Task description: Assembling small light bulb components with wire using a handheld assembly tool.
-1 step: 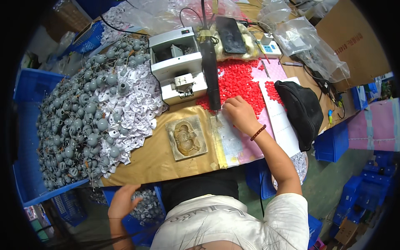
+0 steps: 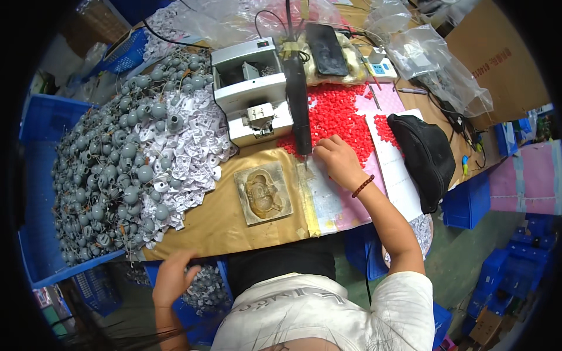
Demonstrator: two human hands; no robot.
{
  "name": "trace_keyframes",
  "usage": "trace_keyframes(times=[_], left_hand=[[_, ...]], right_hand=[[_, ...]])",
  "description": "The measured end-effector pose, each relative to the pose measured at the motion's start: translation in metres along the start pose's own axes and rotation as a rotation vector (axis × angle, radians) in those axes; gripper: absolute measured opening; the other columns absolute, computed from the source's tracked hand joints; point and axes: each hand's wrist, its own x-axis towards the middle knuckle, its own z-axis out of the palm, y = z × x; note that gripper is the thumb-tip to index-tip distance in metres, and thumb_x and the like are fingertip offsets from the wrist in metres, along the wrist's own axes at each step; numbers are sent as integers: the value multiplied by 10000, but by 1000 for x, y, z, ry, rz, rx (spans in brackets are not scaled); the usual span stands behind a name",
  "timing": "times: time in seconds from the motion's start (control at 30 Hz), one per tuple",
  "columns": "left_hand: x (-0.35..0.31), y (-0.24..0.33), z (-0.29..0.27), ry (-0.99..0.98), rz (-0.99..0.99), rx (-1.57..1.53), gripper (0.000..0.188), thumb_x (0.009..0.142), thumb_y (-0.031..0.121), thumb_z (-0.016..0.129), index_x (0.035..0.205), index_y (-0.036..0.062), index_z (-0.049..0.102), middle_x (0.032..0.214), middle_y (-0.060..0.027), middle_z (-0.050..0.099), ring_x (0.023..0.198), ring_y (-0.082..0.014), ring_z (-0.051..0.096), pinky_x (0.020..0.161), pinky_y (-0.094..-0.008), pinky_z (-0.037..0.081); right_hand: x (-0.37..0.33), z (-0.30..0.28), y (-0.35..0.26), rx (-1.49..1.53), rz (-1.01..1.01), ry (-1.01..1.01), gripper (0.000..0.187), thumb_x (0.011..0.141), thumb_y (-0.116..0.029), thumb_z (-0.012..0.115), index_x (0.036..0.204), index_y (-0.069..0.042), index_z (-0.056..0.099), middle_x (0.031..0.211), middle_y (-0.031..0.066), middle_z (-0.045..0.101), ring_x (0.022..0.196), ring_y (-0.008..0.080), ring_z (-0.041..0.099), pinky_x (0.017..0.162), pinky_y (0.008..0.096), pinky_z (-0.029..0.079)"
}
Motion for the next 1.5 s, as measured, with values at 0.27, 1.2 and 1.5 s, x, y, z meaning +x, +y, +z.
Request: trace_keyframes(times=[0.27, 1.2, 1.5], left_hand=[[197, 32, -10, 760, 196, 248, 351, 817, 58, 726, 1159, 43, 648, 1102, -130, 610, 1096, -335, 549, 936, -461, 462], [247, 37, -27, 950, 235, 335, 405, 794, -56, 619, 1190, 27, 602, 1195, -183, 557, 1180, -373, 501, 1002, -444, 438], [262, -8, -83, 669, -131, 455, 385, 814, 108, 733, 1185, 103, 629, 1143, -143, 635, 972, -320, 649, 779, -443, 549]], right_hand=[[3, 11, 9, -100, -100, -40, 236, 749, -40, 631, 983, -46, 665, 984, 81, 623, 942, 282, 567, 827, 364, 507], [20, 42, -98, 101, -420, -23, 297, 801, -203, 682, 1080, -108, 646, 1065, 48, 610, 1000, 236, 562, 838, 377, 443], [16, 41, -103, 135, -338, -41, 336, 805, -177, 703, 1132, -133, 641, 1103, 78, 600, 1006, 264, 559, 838, 391, 437]])
